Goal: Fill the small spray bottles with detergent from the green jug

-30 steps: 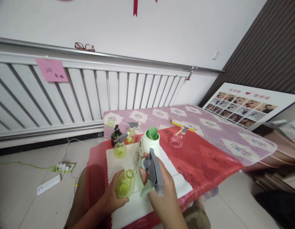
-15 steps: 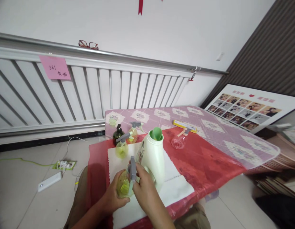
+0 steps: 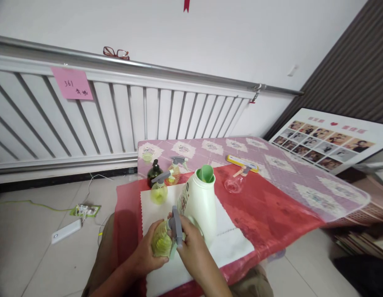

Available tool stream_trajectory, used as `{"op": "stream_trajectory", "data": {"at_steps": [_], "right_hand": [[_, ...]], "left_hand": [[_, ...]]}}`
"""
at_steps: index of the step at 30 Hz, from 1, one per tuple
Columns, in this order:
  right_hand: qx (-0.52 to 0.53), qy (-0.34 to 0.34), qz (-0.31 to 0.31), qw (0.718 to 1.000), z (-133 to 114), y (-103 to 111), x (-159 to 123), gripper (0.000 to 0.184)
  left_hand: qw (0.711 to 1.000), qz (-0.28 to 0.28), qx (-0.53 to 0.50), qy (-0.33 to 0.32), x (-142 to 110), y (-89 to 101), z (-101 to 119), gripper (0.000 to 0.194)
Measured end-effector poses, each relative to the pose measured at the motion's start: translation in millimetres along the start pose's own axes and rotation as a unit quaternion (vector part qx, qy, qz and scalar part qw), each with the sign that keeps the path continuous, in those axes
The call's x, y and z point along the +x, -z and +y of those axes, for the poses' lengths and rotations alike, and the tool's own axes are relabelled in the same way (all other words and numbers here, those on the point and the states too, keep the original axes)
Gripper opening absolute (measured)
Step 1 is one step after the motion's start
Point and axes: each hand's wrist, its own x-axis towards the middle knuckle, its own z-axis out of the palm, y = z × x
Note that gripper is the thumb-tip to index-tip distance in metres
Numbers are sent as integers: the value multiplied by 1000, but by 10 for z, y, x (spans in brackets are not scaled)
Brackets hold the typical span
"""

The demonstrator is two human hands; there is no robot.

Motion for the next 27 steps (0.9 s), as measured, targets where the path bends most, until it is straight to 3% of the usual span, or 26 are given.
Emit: {"op": "stream_trajectory", "data": {"at_steps": [13, 20, 27], "right_hand": [[35, -53, 26, 998, 24, -125, 18, 29], [-27, -46, 72, 996, 73, -168, 10, 10], [-6, -80, 140, 987, 112, -331, 27, 20]], "left_hand": [[999, 46, 29, 1, 4, -43, -71, 95], [990, 123, 72, -23, -2, -125, -202, 92], [984, 150, 78, -47, 2, -179, -305, 90]]}}
